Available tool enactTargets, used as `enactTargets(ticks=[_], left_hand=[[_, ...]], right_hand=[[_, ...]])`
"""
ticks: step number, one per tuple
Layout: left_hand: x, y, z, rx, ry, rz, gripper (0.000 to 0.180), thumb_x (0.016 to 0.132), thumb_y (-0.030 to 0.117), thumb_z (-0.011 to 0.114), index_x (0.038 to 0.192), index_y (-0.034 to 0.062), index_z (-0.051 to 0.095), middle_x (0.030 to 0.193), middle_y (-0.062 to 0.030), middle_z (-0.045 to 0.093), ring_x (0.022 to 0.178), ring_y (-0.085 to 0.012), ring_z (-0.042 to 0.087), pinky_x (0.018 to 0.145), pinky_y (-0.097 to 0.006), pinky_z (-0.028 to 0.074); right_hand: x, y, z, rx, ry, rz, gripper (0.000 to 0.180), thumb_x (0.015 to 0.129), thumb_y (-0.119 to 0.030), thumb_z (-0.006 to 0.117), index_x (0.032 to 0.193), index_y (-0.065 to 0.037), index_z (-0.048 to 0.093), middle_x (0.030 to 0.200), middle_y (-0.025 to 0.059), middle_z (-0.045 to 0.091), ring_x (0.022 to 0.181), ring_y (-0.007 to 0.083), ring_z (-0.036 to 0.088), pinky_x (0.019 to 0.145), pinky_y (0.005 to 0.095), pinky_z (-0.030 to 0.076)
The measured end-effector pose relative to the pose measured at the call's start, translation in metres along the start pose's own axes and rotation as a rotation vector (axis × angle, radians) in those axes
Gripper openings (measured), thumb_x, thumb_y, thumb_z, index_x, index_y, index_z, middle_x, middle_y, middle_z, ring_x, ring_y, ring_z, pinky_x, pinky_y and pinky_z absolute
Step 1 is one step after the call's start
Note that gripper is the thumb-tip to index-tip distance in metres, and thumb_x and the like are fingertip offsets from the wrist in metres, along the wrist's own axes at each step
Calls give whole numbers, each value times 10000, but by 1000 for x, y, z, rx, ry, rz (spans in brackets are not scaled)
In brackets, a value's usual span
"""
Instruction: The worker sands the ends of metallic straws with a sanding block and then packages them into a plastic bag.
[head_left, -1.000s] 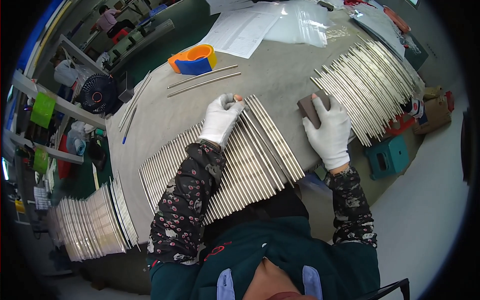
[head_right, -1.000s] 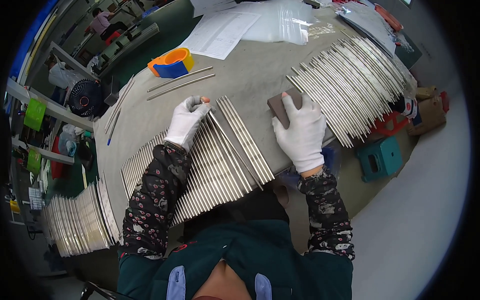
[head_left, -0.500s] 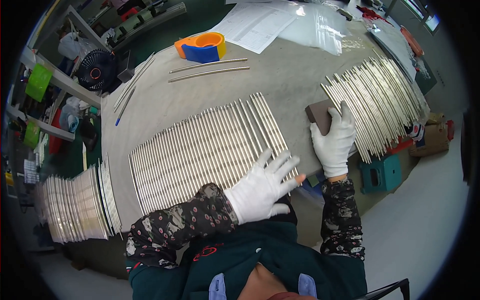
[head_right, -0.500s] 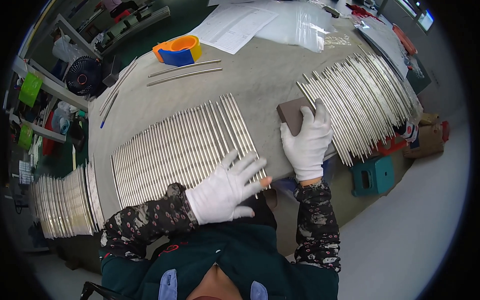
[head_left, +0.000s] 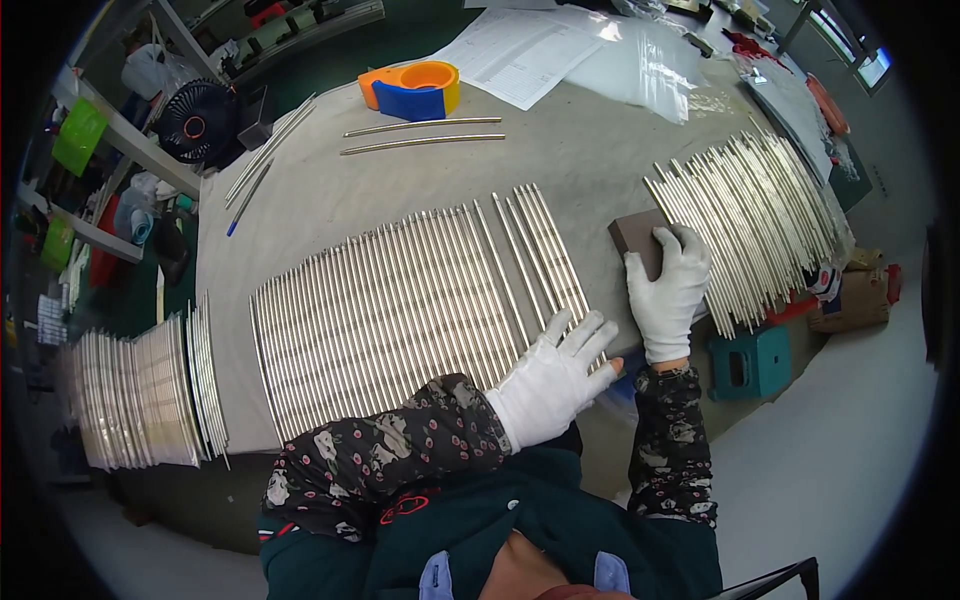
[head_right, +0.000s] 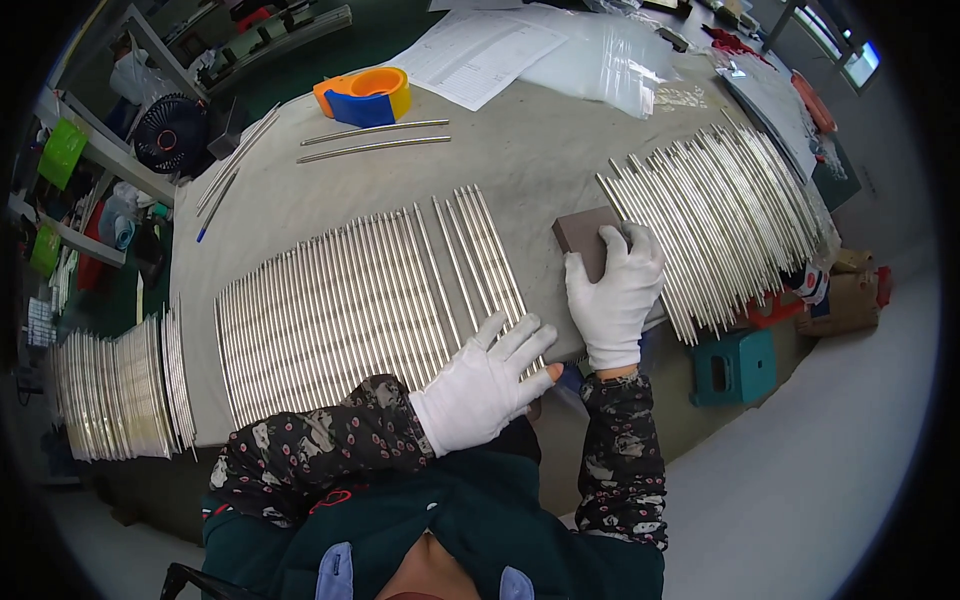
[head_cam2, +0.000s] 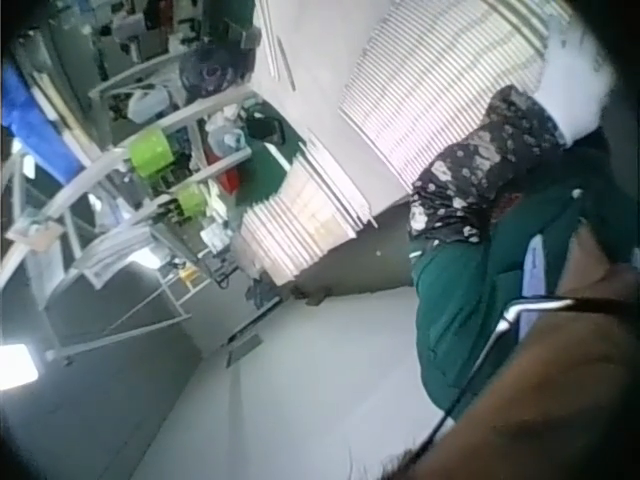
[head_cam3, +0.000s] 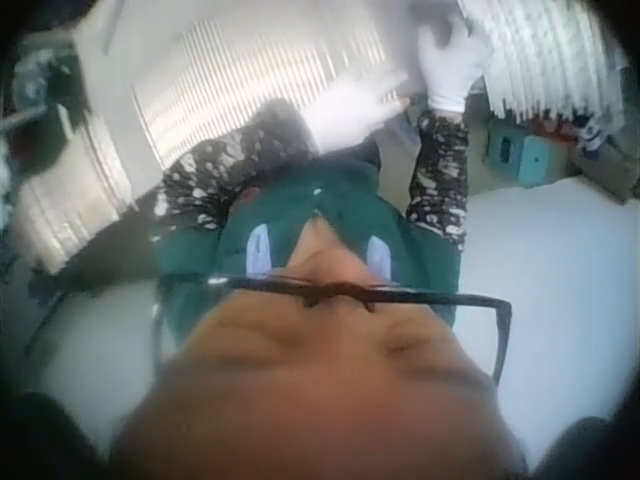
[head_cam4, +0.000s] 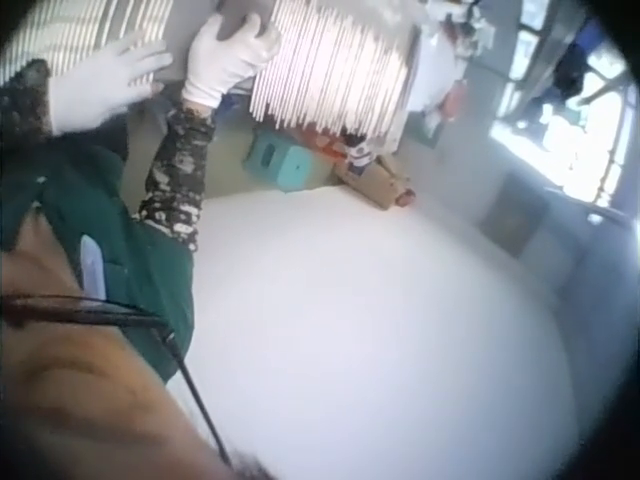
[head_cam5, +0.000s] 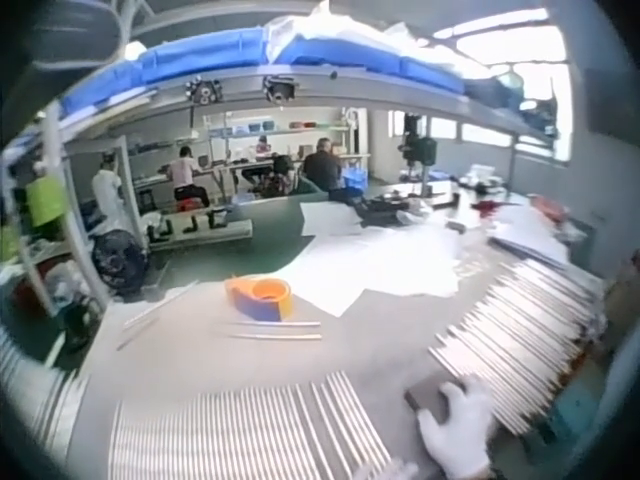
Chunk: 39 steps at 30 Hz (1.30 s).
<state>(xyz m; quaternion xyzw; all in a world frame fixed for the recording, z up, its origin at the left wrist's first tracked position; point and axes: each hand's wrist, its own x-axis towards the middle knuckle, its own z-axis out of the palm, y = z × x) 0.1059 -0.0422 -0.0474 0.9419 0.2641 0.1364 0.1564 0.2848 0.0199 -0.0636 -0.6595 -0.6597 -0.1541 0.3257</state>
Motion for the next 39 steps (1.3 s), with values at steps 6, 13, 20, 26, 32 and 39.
enactTargets(ticks=[6,13,20,26,32,39], left_hand=[[0,2,0,53,6,-15,450,699,130,559,1143,65,518,1279,-179,411,1247,-322,337,1021,-484,261],[-26,18,-27,-63,11,65,601,660,236,666,1184,25,461,1280,-161,406,1233,-318,349,1001,-496,270],[-115,-13,-75,187,142,-363,573,788,282,623,1264,51,404,1295,-188,413,1211,-364,393,1001,-515,272],[-220,-59,-84,468,500,-686,467,907,303,481,1273,24,399,1282,-183,436,1219,-329,402,1011,-429,325],[-278,-92,-68,38,834,-1009,393,886,58,479,1266,-7,406,1313,-149,429,1222,-262,410,1050,-357,289],[-269,-95,-63,84,723,-981,387,892,95,492,1257,-11,420,1278,-139,468,1215,-254,413,1043,-346,282]], right_hand=[[0,0,-1,-1,9,-12,422,618,-199,717,969,-9,582,1045,145,509,1003,314,463,855,425,389],[5,-13,-34,11,88,-232,342,639,-152,690,942,-44,575,1010,136,536,979,304,492,824,416,398],[-31,-26,-55,355,-218,-470,230,628,0,625,841,-73,575,886,55,563,802,249,552,677,355,441],[-46,-22,-53,426,-268,-404,216,638,-26,643,834,-96,585,887,36,565,836,232,543,712,345,429],[-44,-19,-49,452,-287,-416,200,642,-50,660,816,-99,576,869,35,566,839,230,542,714,345,424],[-45,-31,-54,390,-315,-305,221,616,-43,658,810,-96,566,904,38,560,875,238,530,732,351,411]])
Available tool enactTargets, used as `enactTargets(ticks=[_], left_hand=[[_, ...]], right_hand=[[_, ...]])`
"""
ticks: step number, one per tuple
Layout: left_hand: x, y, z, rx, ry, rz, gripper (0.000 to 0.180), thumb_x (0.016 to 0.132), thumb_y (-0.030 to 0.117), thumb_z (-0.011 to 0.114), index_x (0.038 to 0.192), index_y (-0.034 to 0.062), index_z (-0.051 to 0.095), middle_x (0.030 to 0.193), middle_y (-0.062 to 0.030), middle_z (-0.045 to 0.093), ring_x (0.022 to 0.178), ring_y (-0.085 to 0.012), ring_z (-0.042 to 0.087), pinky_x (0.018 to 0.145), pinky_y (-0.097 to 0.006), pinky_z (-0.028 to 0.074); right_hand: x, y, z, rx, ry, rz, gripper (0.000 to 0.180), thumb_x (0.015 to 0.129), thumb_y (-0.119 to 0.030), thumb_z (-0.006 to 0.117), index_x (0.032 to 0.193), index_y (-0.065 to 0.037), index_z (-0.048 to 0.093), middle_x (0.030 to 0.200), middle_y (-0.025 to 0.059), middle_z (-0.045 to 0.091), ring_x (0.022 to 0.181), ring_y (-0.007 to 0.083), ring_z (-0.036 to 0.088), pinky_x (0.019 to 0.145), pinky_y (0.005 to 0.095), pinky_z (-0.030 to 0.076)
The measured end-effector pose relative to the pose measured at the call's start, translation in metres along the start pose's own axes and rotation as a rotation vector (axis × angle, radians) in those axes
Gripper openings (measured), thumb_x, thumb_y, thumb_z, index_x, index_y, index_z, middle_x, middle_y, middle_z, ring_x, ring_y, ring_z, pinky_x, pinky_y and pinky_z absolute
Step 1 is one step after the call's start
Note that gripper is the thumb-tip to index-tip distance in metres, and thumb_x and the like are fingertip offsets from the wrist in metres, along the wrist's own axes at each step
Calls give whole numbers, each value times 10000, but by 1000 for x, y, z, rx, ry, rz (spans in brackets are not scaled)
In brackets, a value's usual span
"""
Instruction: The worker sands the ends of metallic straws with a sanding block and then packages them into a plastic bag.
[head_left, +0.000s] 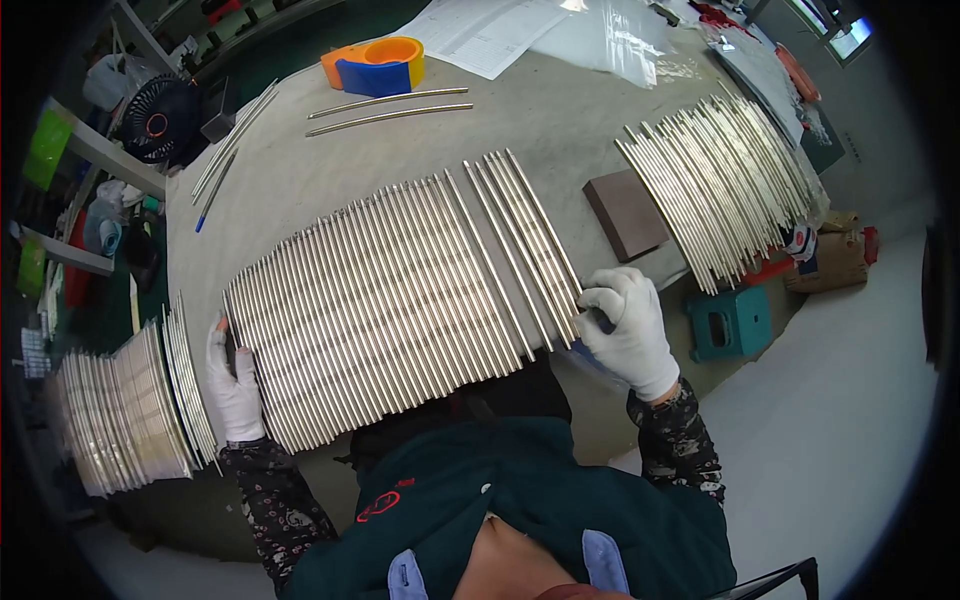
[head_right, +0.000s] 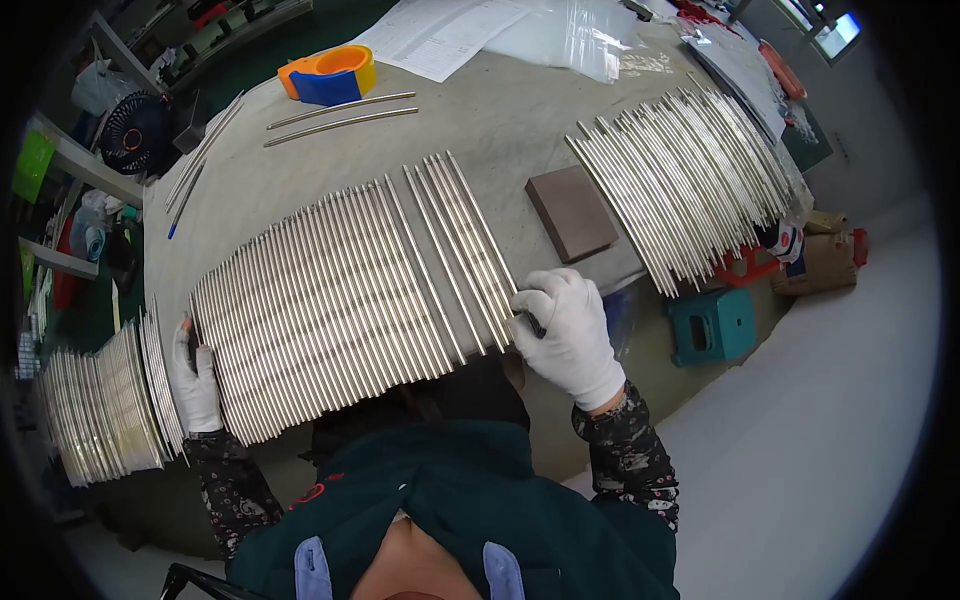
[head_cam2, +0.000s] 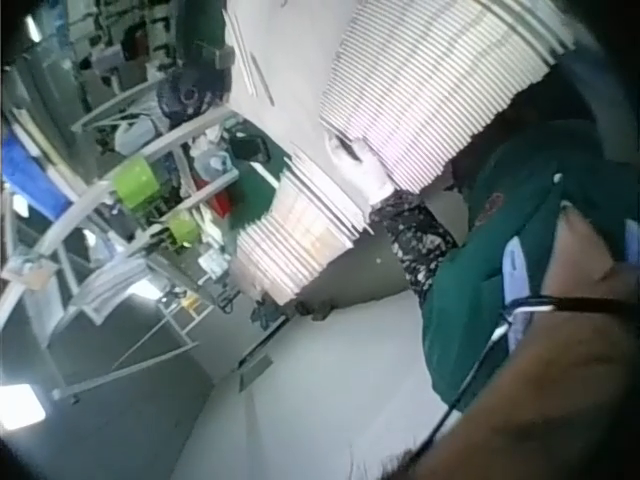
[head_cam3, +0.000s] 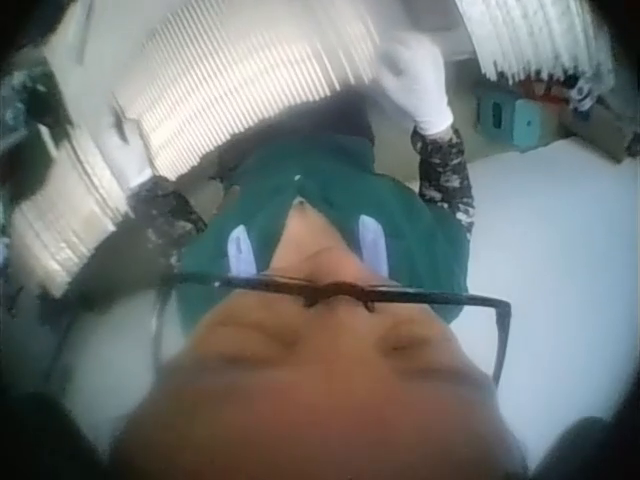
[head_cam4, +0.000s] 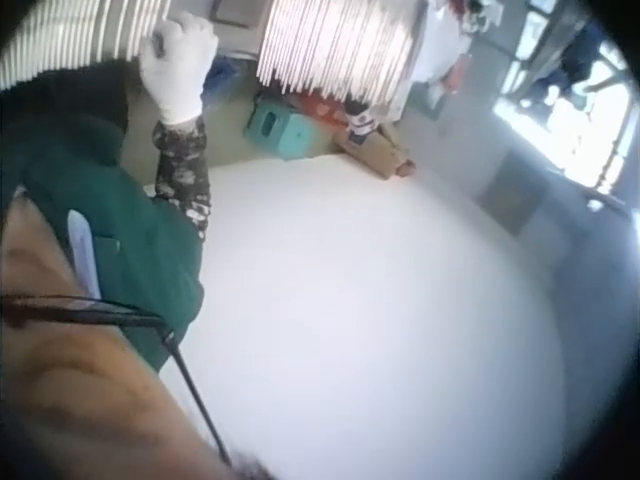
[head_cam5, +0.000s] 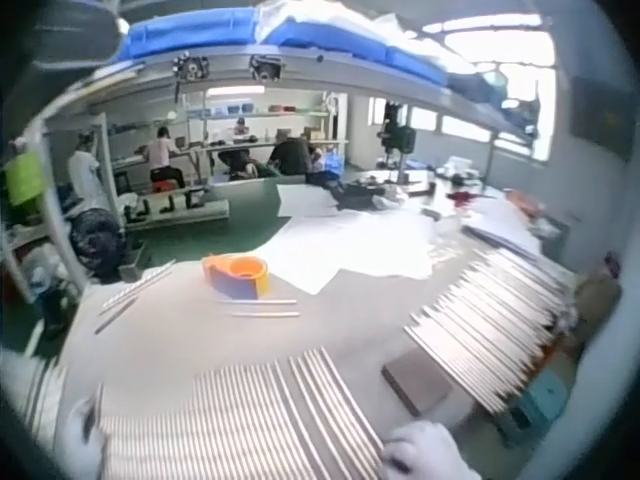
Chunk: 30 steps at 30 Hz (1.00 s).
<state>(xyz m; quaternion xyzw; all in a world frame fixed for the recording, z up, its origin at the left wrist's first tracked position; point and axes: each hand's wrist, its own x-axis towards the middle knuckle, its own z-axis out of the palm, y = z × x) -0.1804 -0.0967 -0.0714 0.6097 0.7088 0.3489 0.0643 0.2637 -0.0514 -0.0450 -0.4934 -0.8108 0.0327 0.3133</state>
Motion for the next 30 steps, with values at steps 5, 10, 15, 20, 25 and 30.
enactTargets(ticks=[5,10,15,20,25,30], left_hand=[[1,1,-1,37,-10,-36,395,903,149,491,1253,-23,428,1276,-153,466,1206,-263,419,1035,-349,287],[0,2,-1,56,-12,-33,383,899,129,481,1245,-28,434,1268,-161,471,1197,-270,428,1028,-352,297],[2,5,0,61,-12,-15,379,872,76,470,1234,-32,437,1244,-173,486,1175,-283,449,1016,-354,315],[3,4,1,87,-17,-1,382,875,81,472,1238,-31,433,1234,-174,490,1170,-287,451,1012,-358,320],[-2,-9,5,45,21,65,389,878,94,490,1243,-23,426,1231,-168,492,1165,-290,457,1009,-364,328],[0,-7,4,48,13,109,388,891,107,487,1257,0,413,1230,-171,493,1157,-297,466,1002,-370,339]], right_hand=[[1,-2,2,-30,-12,47,211,611,-15,633,801,-88,576,948,59,556,896,248,519,737,357,408],[2,-11,2,-64,-13,98,174,602,-47,631,770,-76,595,971,89,556,900,274,519,753,372,411],[6,-19,5,-121,-54,155,194,600,-84,644,785,-67,589,1046,107,538,966,291,506,773,390,407],[3,-16,13,-184,-58,-1,235,595,-97,649,817,-68,575,1118,133,509,1040,303,480,796,399,395],[11,-41,13,-111,-68,168,206,613,-72,638,807,-70,567,1126,161,505,1069,327,470,827,417,382],[6,-27,20,-136,-78,78,239,600,-123,675,799,-67,556,1146,171,494,1112,353,447,852,435,369]])
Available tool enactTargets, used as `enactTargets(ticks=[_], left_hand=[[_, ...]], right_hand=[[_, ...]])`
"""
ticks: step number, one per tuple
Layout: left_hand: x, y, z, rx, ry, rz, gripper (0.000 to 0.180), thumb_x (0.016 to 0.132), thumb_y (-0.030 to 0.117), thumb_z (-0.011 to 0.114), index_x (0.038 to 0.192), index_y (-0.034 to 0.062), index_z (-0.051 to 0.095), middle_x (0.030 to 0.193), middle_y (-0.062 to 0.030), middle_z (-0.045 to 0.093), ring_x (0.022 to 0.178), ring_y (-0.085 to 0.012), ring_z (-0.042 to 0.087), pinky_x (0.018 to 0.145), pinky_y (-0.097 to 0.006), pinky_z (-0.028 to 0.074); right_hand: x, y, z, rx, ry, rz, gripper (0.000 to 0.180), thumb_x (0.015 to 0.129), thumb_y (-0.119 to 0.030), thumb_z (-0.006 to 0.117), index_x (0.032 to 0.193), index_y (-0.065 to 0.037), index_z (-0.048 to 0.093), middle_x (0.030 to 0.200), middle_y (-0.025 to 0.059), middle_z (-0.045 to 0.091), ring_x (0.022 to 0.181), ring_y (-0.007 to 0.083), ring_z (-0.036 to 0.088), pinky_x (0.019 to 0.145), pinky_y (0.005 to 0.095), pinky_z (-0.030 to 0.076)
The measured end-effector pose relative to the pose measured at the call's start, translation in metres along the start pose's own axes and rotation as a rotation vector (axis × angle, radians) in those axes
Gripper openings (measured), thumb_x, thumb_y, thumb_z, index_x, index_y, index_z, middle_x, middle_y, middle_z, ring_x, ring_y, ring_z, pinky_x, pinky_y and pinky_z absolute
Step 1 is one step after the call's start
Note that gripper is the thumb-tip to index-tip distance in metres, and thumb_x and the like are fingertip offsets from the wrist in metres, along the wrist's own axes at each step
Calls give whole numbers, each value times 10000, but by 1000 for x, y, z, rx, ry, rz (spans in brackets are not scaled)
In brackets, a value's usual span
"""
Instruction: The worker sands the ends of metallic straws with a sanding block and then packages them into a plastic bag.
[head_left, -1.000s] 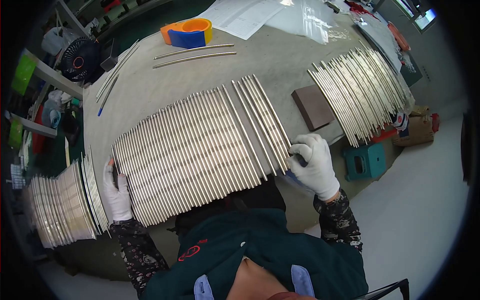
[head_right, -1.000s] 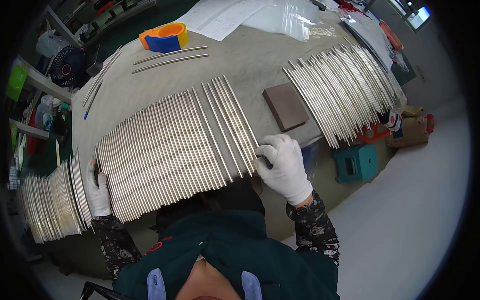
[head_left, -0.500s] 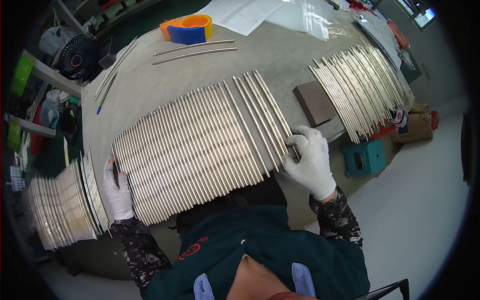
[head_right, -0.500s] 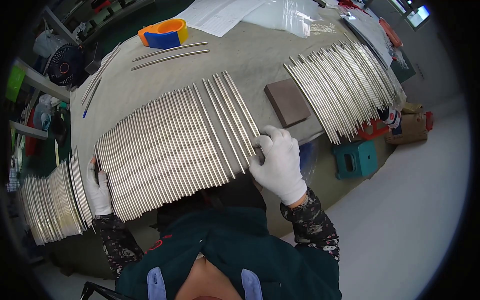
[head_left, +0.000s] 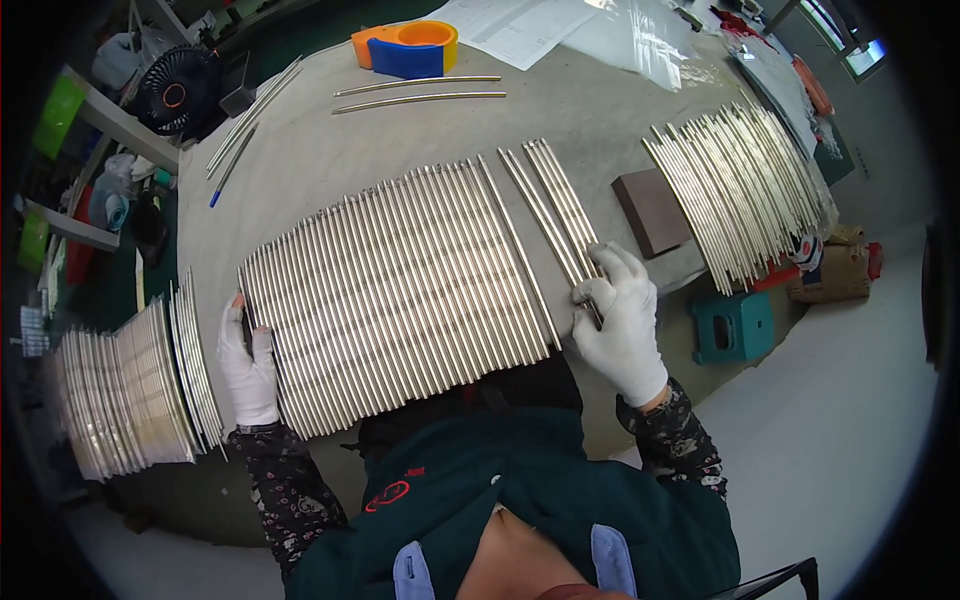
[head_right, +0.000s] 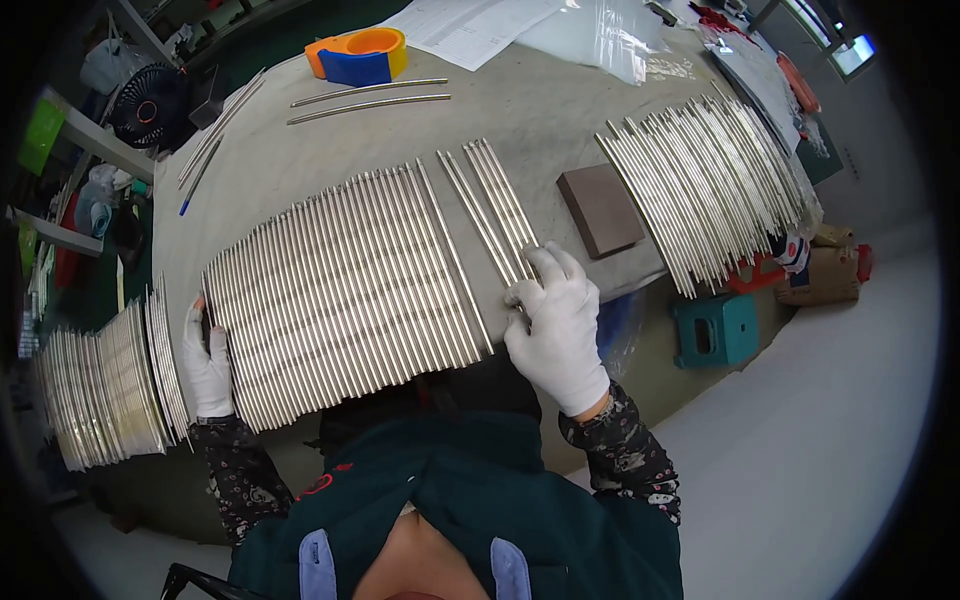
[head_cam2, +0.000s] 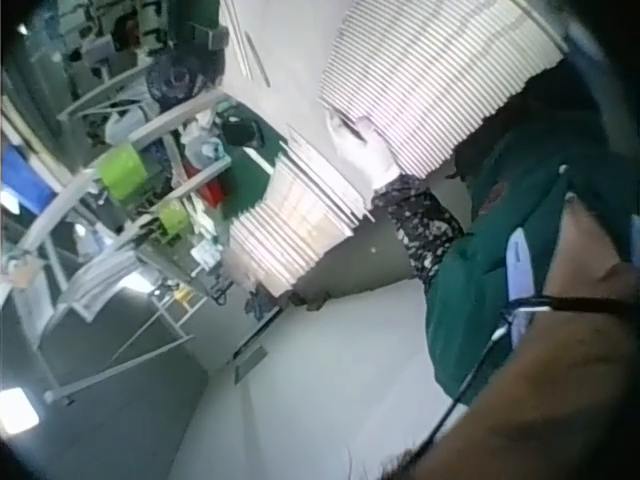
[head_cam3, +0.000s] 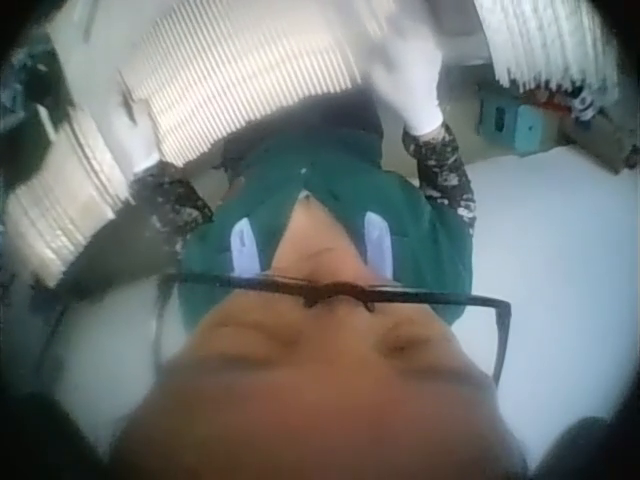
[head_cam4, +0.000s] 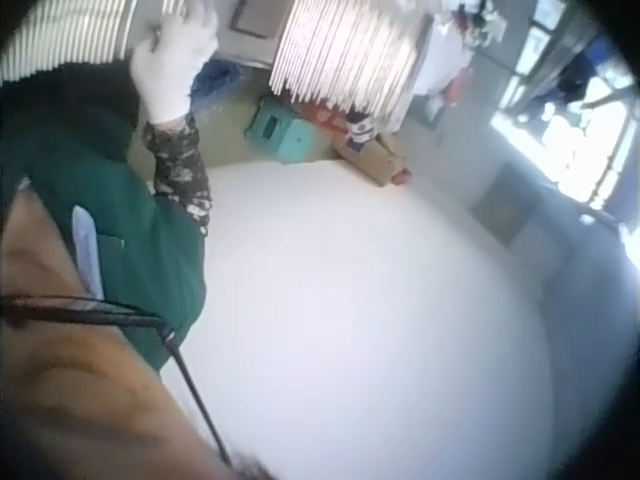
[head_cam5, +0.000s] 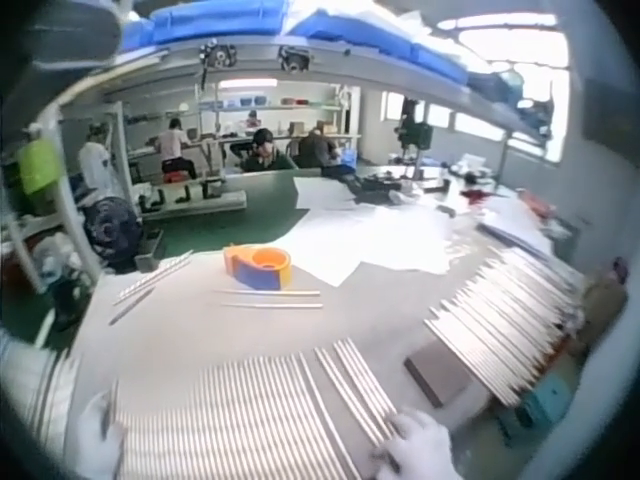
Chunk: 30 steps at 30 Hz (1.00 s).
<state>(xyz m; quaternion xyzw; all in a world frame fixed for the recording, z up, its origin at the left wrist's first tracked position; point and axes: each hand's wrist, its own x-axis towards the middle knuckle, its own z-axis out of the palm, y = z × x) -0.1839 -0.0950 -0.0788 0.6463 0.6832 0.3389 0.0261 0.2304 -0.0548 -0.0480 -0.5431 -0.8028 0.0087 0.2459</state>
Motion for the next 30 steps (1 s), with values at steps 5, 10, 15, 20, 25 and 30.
enactTargets(ticks=[5,10,15,20,25,30], left_hand=[[-1,0,2,20,8,15,394,881,124,508,1247,8,419,1224,-163,500,1153,-299,471,999,-371,349],[0,3,3,27,13,20,385,868,101,513,1228,-5,430,1217,-169,502,1146,-311,474,995,-378,354],[2,7,1,22,1,9,380,858,77,506,1219,-18,431,1212,-173,504,1134,-312,482,992,-381,355],[3,12,0,8,6,2,374,868,116,509,1210,-20,439,1198,-182,511,1124,-320,489,980,-385,363],[4,12,0,50,11,17,386,879,183,518,1199,-21,449,1174,-190,523,1104,-332,503,954,-393,380],[4,13,1,39,21,21,381,874,171,521,1195,-20,451,1173,-192,523,1106,-327,503,954,-392,379]], right_hand=[[4,-26,-3,58,-46,6,263,597,-88,646,825,-63,516,1190,183,469,1162,384,402,927,444,322],[5,-23,2,49,-9,-17,274,602,-81,656,837,-52,518,1159,181,475,1148,384,412,912,459,334],[7,-29,0,117,11,-62,274,605,-63,663,836,-44,516,1110,175,491,1120,388,430,883,480,355],[9,-31,1,139,-46,-33,278,606,-16,634,843,-84,506,1196,135,470,1197,365,383,946,434,319],[11,-26,-2,164,-44,-228,287,593,21,625,833,-104,527,1094,120,518,1111,354,453,855,427,383],[16,-24,-8,222,-172,-416,304,549,30,605,802,-128,544,1067,73,558,1111,307,480,872,395,384]])
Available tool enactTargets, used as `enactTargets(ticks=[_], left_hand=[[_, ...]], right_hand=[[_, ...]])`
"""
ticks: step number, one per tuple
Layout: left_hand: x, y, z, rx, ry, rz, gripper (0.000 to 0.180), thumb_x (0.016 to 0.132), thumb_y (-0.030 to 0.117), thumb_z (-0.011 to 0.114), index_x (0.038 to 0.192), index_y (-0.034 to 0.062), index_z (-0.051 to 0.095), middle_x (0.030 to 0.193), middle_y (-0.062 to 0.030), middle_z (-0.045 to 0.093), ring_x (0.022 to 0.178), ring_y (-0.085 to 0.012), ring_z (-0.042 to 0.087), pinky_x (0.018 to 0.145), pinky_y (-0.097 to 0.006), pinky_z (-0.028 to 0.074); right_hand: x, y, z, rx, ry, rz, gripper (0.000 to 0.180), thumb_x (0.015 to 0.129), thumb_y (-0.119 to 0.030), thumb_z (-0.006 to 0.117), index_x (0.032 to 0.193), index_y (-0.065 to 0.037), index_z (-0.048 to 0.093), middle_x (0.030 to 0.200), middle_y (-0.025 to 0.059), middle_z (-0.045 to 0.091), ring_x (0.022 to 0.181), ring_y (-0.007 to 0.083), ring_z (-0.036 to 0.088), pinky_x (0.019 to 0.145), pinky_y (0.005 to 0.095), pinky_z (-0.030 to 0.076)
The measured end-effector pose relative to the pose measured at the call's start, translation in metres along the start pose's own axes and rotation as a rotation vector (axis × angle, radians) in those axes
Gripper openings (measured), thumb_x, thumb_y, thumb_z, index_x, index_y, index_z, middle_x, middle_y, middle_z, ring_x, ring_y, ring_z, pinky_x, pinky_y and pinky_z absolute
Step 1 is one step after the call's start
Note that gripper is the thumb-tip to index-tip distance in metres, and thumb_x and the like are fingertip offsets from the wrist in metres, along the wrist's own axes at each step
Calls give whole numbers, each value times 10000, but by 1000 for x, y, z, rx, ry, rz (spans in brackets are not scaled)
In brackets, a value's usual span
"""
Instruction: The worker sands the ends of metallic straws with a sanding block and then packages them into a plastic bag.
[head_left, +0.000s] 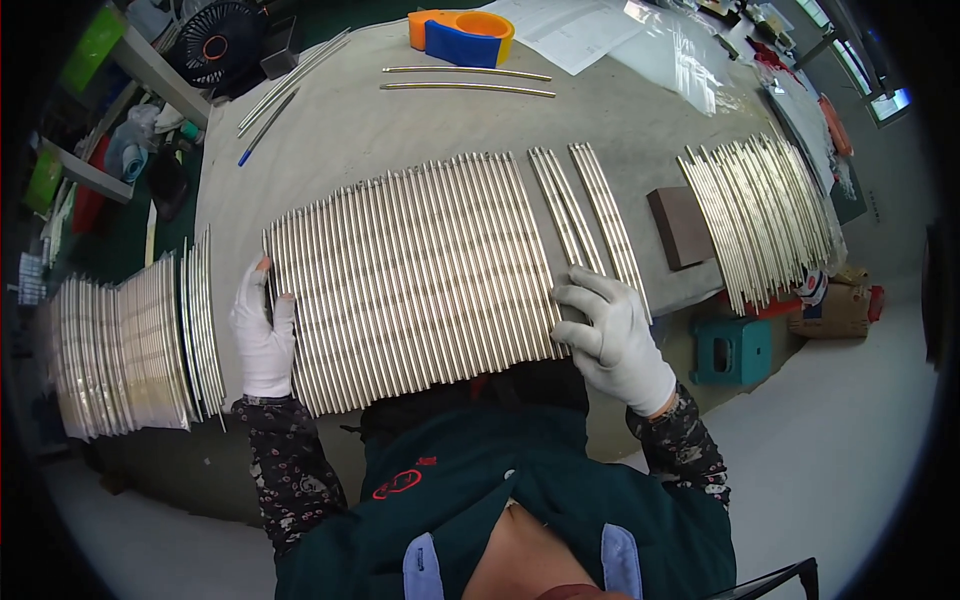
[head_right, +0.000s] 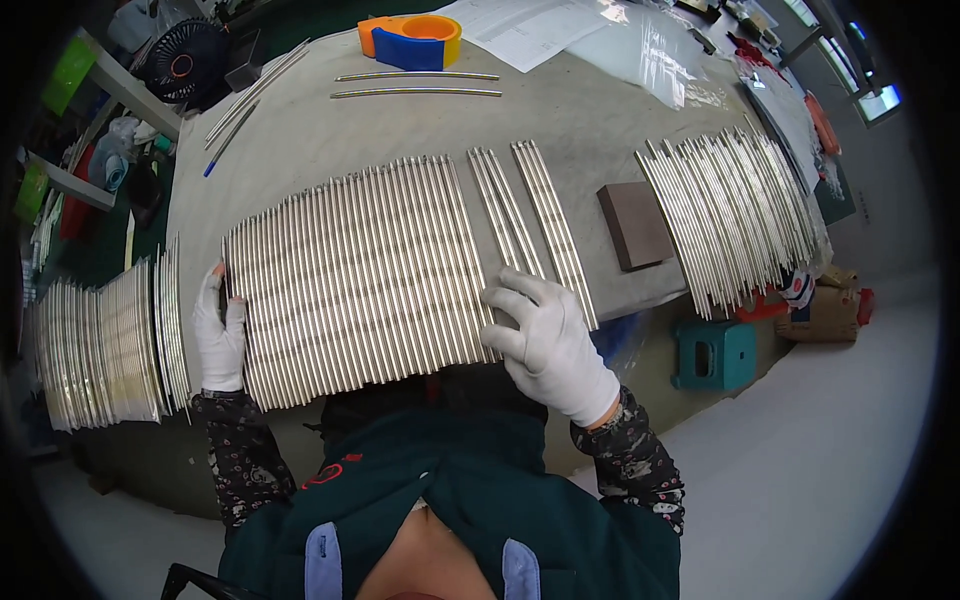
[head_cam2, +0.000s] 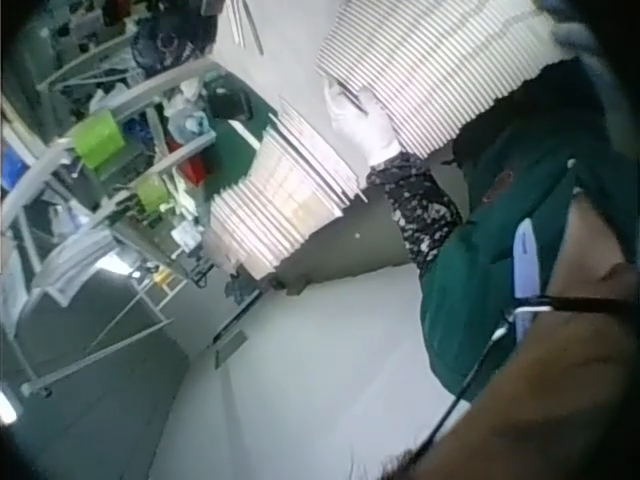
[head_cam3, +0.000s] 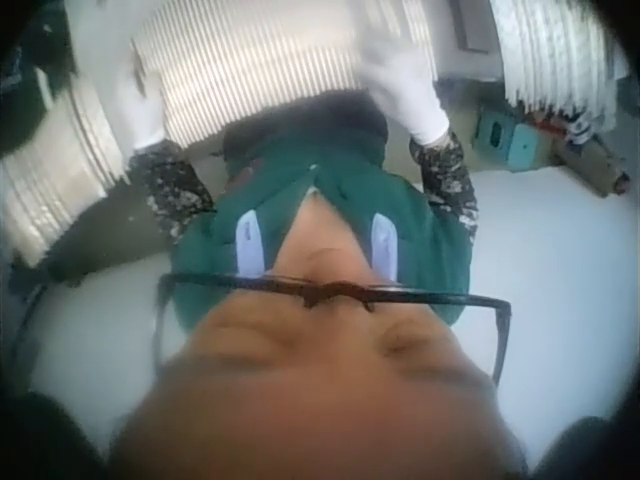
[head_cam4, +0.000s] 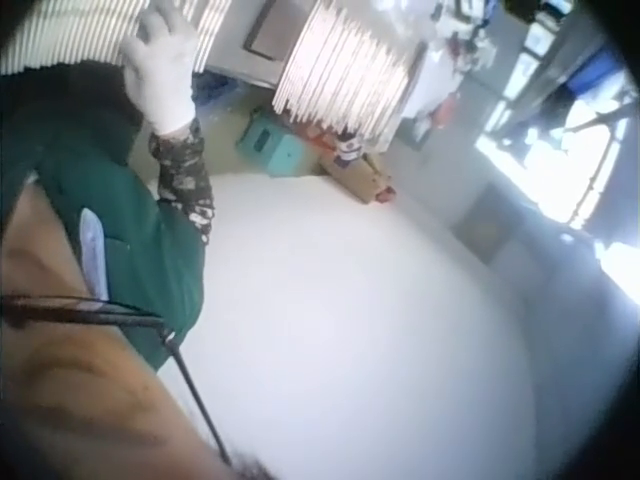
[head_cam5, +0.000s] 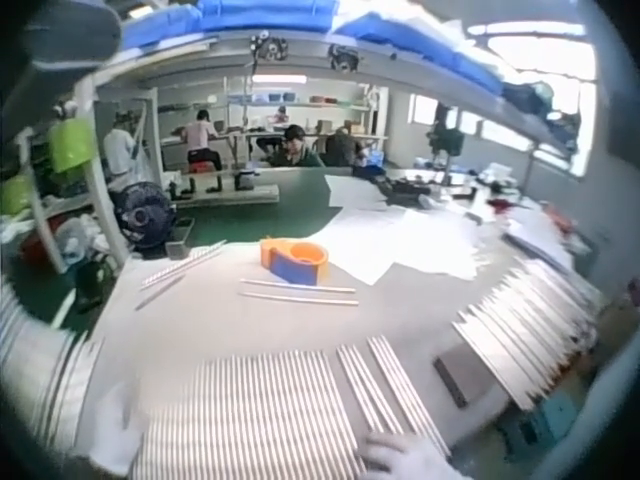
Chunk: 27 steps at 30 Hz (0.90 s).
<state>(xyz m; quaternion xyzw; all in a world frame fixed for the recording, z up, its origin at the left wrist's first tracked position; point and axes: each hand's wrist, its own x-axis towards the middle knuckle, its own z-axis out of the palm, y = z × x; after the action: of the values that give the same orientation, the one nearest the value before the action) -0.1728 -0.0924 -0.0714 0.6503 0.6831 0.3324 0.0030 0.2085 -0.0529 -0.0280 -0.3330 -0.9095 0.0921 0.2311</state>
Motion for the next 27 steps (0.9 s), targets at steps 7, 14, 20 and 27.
enactTargets(ticks=[7,14,20,27], left_hand=[[0,-3,1,-3,3,17,368,861,143,520,1183,-25,459,1170,-189,530,1098,-328,509,955,-390,380],[2,3,0,-28,2,5,354,867,164,526,1155,-34,473,1171,-197,533,1096,-335,517,951,-392,390],[3,4,0,7,5,-4,351,866,179,536,1139,-32,473,1170,-189,535,1088,-335,521,947,-397,394],[1,-1,2,9,35,33,403,872,261,538,1151,-24,482,1158,-180,541,1081,-326,521,939,-392,395]], right_hand=[[1,6,-4,-2,-57,-105,299,528,0,622,794,-116,551,983,57,563,1061,280,513,841,388,415],[6,0,-3,-8,-92,-111,296,545,-21,630,814,-123,561,972,43,547,1045,269,513,850,392,411],[11,-1,-7,-39,-163,-151,303,588,-52,623,874,-131,566,951,54,525,1036,262,507,858,392,409],[23,-11,-8,-51,-225,-156,241,631,-75,607,868,-97,567,968,57,523,1048,255,499,867,390,410]])
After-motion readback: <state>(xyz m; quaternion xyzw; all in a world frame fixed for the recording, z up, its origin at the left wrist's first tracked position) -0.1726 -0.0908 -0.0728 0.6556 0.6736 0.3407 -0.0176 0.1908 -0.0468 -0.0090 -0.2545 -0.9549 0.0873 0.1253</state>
